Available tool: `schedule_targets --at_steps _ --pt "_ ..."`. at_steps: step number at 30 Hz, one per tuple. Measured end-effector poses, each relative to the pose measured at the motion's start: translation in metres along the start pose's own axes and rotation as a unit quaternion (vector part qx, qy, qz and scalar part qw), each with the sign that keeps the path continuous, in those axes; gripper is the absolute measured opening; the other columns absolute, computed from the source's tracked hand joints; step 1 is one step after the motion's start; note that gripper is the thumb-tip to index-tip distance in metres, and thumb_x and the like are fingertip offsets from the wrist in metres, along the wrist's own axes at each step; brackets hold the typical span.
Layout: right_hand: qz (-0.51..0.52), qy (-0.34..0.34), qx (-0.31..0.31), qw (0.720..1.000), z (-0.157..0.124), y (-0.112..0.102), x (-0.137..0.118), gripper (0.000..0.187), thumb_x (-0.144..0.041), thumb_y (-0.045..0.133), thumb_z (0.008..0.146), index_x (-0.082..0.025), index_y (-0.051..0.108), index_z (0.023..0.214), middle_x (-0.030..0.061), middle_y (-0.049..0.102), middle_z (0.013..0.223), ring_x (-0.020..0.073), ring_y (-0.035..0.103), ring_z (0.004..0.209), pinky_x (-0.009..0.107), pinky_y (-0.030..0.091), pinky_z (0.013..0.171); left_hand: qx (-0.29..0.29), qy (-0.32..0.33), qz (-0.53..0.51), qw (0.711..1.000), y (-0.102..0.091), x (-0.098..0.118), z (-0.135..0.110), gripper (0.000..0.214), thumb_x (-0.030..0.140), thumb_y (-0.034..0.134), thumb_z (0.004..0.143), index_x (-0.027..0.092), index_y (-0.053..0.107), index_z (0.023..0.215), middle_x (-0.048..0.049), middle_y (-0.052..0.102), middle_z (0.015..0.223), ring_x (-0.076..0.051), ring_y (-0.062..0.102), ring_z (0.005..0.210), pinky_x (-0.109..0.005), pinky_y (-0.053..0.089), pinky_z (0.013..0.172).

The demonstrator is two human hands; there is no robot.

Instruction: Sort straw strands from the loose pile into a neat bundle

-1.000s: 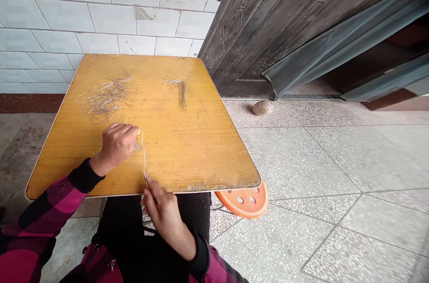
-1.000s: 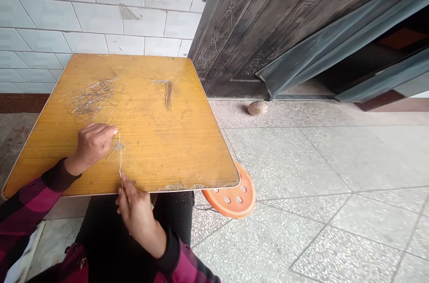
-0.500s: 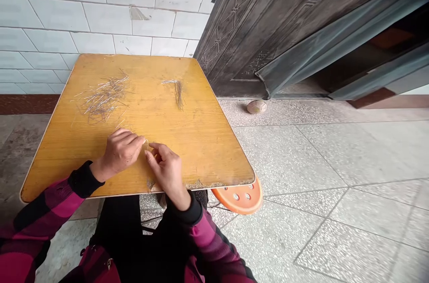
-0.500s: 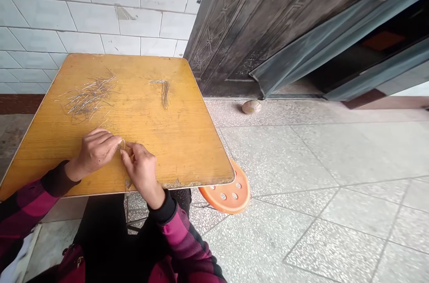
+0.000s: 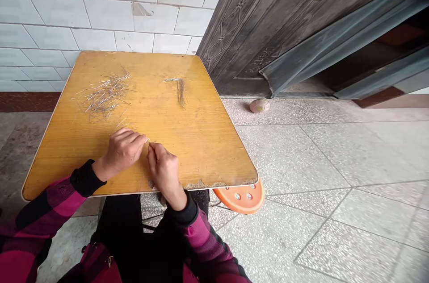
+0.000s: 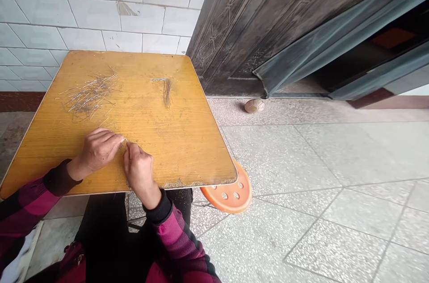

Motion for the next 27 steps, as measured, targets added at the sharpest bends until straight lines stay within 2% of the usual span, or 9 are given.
schedule_targets --at_steps 4,7,9,11,14,18,22,27 --pt "0.084 0.062 0.004 0.994 0.004 -0.013 0.011 0.022 -0.028 0.046 0.092 -0.016 0.064 0.097 0.0020 0.066 0.065 0.0137 0.062 0.055 0.023 0.047 0.056 0.000 -0.063 -0.105 0.992 0.002 -0.012 -0.001 0.013 0.018 0.053 0.088 0.017 0.065 0.082 -0.0048 0.071 0.074 -0.017 0.065 0.068 -0.031 0.048 0.068" --pt "0.150 0.111 0.010 0.982 0.008 -0.022 0.021 0.021 -0.032 0.048 0.091 -0.016 0.062 0.094 -0.0013 0.062 0.058 0.0108 0.056 0.046 0.021 0.043 0.048 -0.019 -0.154 -0.229 0.961 0.003 -0.023 -0.002 0.009 0.021 0.058 0.086 0.017 0.065 0.083 -0.0027 0.072 0.073 -0.014 0.066 0.063 -0.025 0.050 0.059" --pt "0.196 0.130 0.008 0.972 0.009 -0.026 0.027 0.022 -0.035 0.048 0.091 -0.017 0.060 0.092 -0.0025 0.060 0.057 0.0091 0.053 0.042 0.020 0.041 0.044 -0.029 -0.185 -0.273 0.944 0.002 -0.026 -0.003 0.009 0.021 0.058 0.085 0.016 0.065 0.084 -0.0020 0.072 0.072 -0.013 0.066 0.062 -0.023 0.050 0.056" --pt "0.235 0.143 0.005 0.961 0.010 -0.027 0.030 0.022 -0.036 0.049 0.091 -0.017 0.059 0.092 -0.0031 0.060 0.057 0.0080 0.051 0.040 0.019 0.041 0.043 -0.014 -0.169 -0.265 0.949 0.000 -0.025 -0.002 0.009 0.021 0.059 0.085 0.016 0.065 0.087 -0.0034 0.072 0.076 -0.013 0.066 0.065 -0.024 0.051 0.060" --pt "0.265 0.152 0.001 0.952 0.010 -0.026 0.032 0.023 -0.038 0.051 0.090 -0.016 0.058 0.093 -0.0033 0.060 0.057 0.0076 0.050 0.039 0.019 0.041 0.042 0.014 -0.089 -0.206 0.974 0.000 -0.018 -0.001 0.012 0.021 0.061 0.085 0.015 0.064 0.094 -0.0059 0.071 0.081 -0.015 0.066 0.071 -0.028 0.052 0.067" --pt "0.250 0.135 -0.025 0.959 0.008 -0.022 0.029 0.024 -0.035 0.050 0.090 -0.015 0.061 0.098 -0.0024 0.062 0.057 0.0079 0.050 0.040 0.019 0.041 0.043 0.023 -0.010 -0.114 0.993 0.004 -0.012 -0.002 0.009 0.018 0.059 0.087 0.015 0.064 0.094 -0.0070 0.071 0.081 -0.018 0.064 0.074 -0.033 0.050 0.071" --pt "0.228 0.108 -0.046 0.966 0.006 -0.017 0.025 0.032 -0.030 0.050 0.090 -0.012 0.062 0.113 -0.0016 0.064 0.058 0.0089 0.053 0.044 0.020 0.044 0.047 0.003 0.007 -0.080 0.997 0.006 -0.013 -0.003 0.010 0.019 0.056 0.088 0.016 0.065 0.091 -0.0062 0.071 0.078 -0.018 0.064 0.072 -0.034 0.048 0.071" --pt "0.265 0.103 -0.065 0.957 0.004 -0.010 0.021 0.035 -0.034 0.048 0.092 -0.014 0.061 0.118 -0.0015 0.064 0.060 0.0092 0.054 0.043 0.022 0.046 0.048 -0.013 0.021 -0.077 0.997 0.007 -0.012 -0.003 0.011 0.019 0.055 0.089 0.016 0.066 0.088 -0.0061 0.071 0.077 -0.018 0.064 0.072 -0.034 0.047 0.071"
Point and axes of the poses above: each hand's wrist, its own z-axis towards the middle knuckle, its own y-axis out of the palm, x = y × z, the point moved 3 cm from there along z, towards the middle knuckle
